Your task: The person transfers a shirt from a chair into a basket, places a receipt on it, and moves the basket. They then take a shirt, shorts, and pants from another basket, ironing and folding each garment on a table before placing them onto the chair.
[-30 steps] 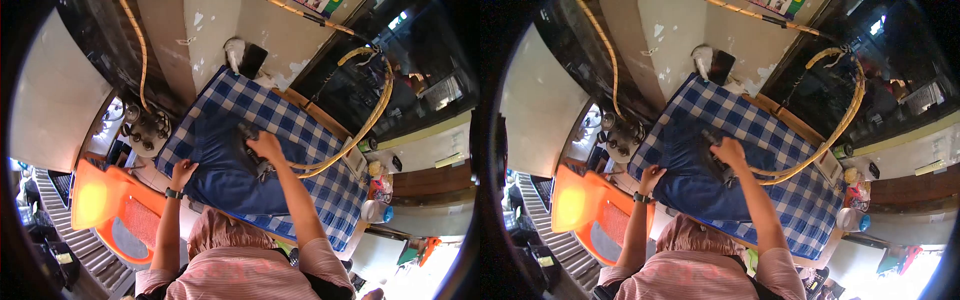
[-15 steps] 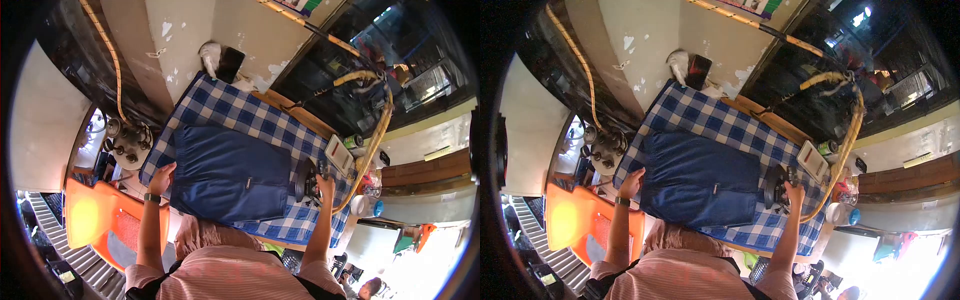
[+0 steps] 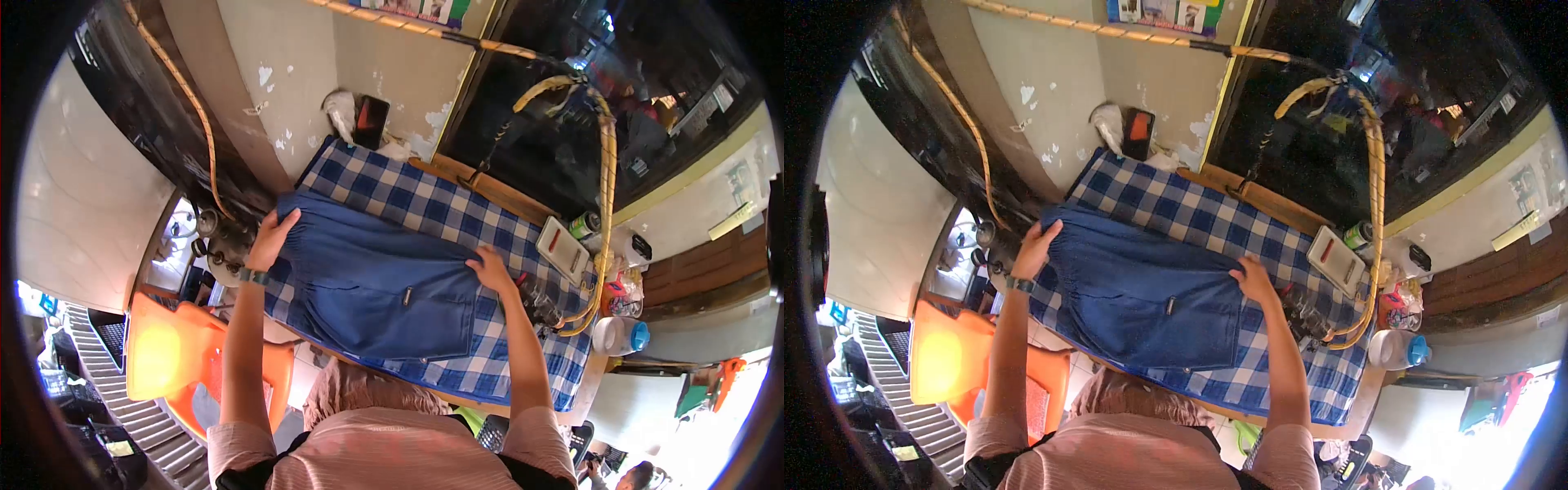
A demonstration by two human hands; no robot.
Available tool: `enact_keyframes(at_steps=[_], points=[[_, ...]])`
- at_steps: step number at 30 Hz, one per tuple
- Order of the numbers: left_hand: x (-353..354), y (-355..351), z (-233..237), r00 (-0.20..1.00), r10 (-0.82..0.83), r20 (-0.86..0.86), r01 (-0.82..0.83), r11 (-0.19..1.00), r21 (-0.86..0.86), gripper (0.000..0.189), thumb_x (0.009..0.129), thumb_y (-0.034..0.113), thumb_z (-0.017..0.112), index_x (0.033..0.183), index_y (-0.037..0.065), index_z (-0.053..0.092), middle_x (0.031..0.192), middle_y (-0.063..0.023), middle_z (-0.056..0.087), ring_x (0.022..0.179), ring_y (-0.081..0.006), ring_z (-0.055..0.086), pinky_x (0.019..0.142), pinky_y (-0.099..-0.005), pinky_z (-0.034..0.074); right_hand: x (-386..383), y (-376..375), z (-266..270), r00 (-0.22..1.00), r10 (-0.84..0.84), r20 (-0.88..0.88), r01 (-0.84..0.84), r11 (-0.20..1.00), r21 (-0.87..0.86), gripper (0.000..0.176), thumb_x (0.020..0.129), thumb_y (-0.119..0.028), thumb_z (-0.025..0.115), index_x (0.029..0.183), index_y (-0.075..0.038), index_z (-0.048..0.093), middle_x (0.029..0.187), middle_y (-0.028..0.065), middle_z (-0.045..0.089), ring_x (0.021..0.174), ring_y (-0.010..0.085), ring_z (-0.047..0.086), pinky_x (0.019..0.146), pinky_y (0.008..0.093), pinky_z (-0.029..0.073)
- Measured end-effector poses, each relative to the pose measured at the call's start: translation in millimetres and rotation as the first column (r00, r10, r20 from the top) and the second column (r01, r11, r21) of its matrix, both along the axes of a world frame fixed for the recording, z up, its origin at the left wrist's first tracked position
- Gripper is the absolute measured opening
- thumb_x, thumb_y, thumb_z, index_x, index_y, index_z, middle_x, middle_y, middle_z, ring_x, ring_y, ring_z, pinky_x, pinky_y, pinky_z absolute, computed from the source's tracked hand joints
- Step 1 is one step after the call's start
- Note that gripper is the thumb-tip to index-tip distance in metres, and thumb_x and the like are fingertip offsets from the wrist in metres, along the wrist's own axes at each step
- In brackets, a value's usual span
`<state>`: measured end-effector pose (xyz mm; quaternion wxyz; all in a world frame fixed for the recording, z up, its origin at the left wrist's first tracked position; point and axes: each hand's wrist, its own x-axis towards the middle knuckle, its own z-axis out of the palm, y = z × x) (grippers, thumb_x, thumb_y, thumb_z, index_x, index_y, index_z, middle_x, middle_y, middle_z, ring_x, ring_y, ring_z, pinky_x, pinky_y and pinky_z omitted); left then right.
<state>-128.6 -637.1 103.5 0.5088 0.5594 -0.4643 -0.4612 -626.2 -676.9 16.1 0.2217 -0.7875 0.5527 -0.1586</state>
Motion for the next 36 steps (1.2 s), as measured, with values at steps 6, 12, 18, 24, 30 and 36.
enact_keyframes(at_steps=[6,12,18,24,30,36], points=[[43.4,43.9,58.0,0.909,0.299,0.29,-0.27,0.953,-0.136,0.022,0.091,0.011,0.061,0.11,0.0,0.06,0.101,-0.0021,0.064,0.091,-0.0079,0.057,0.083,-0.0237,0.046,-12.8,70.3,178.4,0.92,-0.228,0.319,0.267,0.96,-0.083,0.027,0.074,0.0,0.065,0.1,0.0,0.06,0.097,0.0184,0.06,0.095,0.0364,0.059,0.083,0.0375,0.047],[39.3,116.4,39.5,0.99,0.144,0.012,-0.123,0.888,-0.442,0.013,0.087,-0.001,0.057,0.099,0.001,0.058,0.113,-0.0111,0.064,0.102,-0.0198,0.06,0.092,-0.0303,0.046,-12.1,140.2,174.5,0.938,0.11,0.327,-0.012,0.958,-0.287,0.052,0.058,0.014,0.061,0.104,-0.008,0.067,0.094,0.01,0.059,0.093,0.0302,0.055,0.082,0.0368,0.047],[50.8,215.7,-141.6,0.967,0.167,0.194,-0.142,0.981,-0.136,0.031,0.083,-0.013,0.05,0.105,0.006,0.06,0.126,-0.0112,0.058,0.115,-0.0185,0.054,0.098,-0.0324,0.043,-11.9,212.1,29.1,0.964,0.237,0.12,-0.226,0.969,-0.101,0.03,0.067,-0.001,0.066,0.092,-0.016,0.071,0.093,0.0047,0.055,0.094,0.0253,0.052,0.087,0.0394,0.042],[0.9,235.4,-168.4,0.853,0.497,-0.156,-0.452,0.855,0.255,0.022,0.093,0.011,0.057,0.114,0.005,0.058,0.11,-0.0032,0.06,0.096,-0.0076,0.055,0.079,-0.0226,0.046,-15.8,240.9,-20.4,0.958,0.276,-0.079,-0.286,0.942,-0.177,0.021,0.073,-0.006,0.065,0.091,-0.016,0.069,0.098,0.0015,0.056,0.098,0.0232,0.052,0.087,0.0411,0.042],[29.2,225.0,-179.2,0.802,0.482,0.353,-0.464,0.875,-0.139,0.021,0.093,0.021,0.062,0.101,0.001,0.061,0.081,-0.0012,0.064,0.075,-0.0073,0.059,0.069,-0.0209,0.046,-49.0,220.9,16.5,0.866,0.467,-0.18,-0.494,0.855,-0.156,0.022,0.071,-0.015,0.07,0.093,-0.013,0.069,0.097,0.0019,0.057,0.097,0.0223,0.053,0.088,0.0411,0.041],[25.9,220.6,-217.7,0.727,0.328,0.604,-0.239,0.945,-0.225,0.038,0.082,0.035,0.073,0.095,0.002,0.059,0.079,-0.0085,0.06,0.07,-0.0239,0.058,0.066,-0.0338,0.048,-124.6,107.5,98.0,0.934,-0.027,-0.356,-0.078,0.958,-0.278,0.038,0.073,-0.023,0.075,0.105,-0.006,0.062,0.081,0.0081,0.062,0.08,0.0245,0.06,0.072,0.0407,0.046]])
